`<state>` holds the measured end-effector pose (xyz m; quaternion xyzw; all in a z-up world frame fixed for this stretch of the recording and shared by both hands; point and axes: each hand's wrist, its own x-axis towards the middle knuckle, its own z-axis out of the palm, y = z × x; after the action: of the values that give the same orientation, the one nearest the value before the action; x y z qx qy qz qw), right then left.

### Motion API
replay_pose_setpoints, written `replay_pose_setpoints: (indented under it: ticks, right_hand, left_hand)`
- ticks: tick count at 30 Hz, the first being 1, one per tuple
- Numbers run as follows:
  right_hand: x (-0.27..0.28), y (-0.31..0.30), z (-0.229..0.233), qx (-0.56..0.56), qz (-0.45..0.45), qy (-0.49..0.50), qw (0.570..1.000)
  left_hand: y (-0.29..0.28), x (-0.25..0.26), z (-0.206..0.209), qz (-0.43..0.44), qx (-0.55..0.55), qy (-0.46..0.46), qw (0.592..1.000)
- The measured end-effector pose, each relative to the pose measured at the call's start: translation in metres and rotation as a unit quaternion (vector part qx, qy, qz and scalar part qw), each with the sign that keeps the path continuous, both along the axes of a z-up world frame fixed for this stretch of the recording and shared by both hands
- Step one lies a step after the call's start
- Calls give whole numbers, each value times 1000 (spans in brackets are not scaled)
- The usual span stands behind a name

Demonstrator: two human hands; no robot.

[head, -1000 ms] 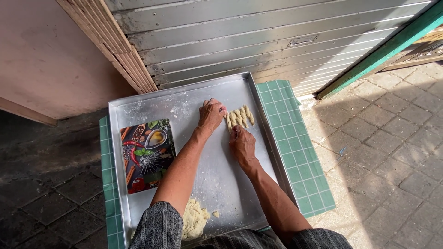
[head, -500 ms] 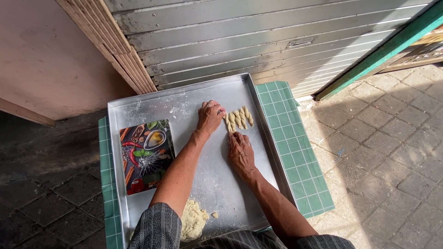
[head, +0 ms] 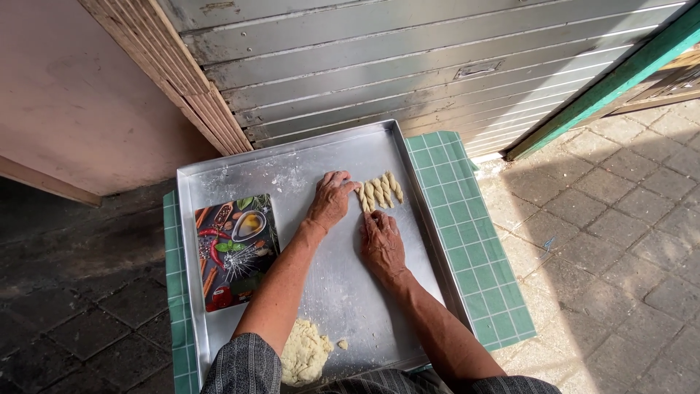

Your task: The person rolls a piece of dough into a rope on a metal tray, twists it into a spiral shape, and places it with other finished pieces. They then weigh a small portion of dough on a digital scale, adjust the amount, and continue shaping the dough by hand.

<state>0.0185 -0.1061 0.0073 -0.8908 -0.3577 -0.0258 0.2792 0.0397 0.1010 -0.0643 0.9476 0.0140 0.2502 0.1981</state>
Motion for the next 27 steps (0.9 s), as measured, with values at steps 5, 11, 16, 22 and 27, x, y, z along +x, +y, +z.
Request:
replay_pose_setpoints:
  ticks: [5,11,16,22,27]
  right_hand:
    - [-1,1,5,-3,-3,0,1000]
    - [1,1,3,-12,1,23,1000]
    - [8,-2,-10,-1,-1,32,1000]
    - [6,-2,-2,20,8,18,1000]
    - [4,-1,-2,21,14,-2,1000]
  left_hand:
    - [-5,1,-3,21,34,6,999]
    - [-12,-7,11,38,45,-1,998]
    - [-16,-11,30,52,25,6,998]
    - [-19,-13,34,57,32,19,998]
    - [-21,-16,38,60,51,11,997]
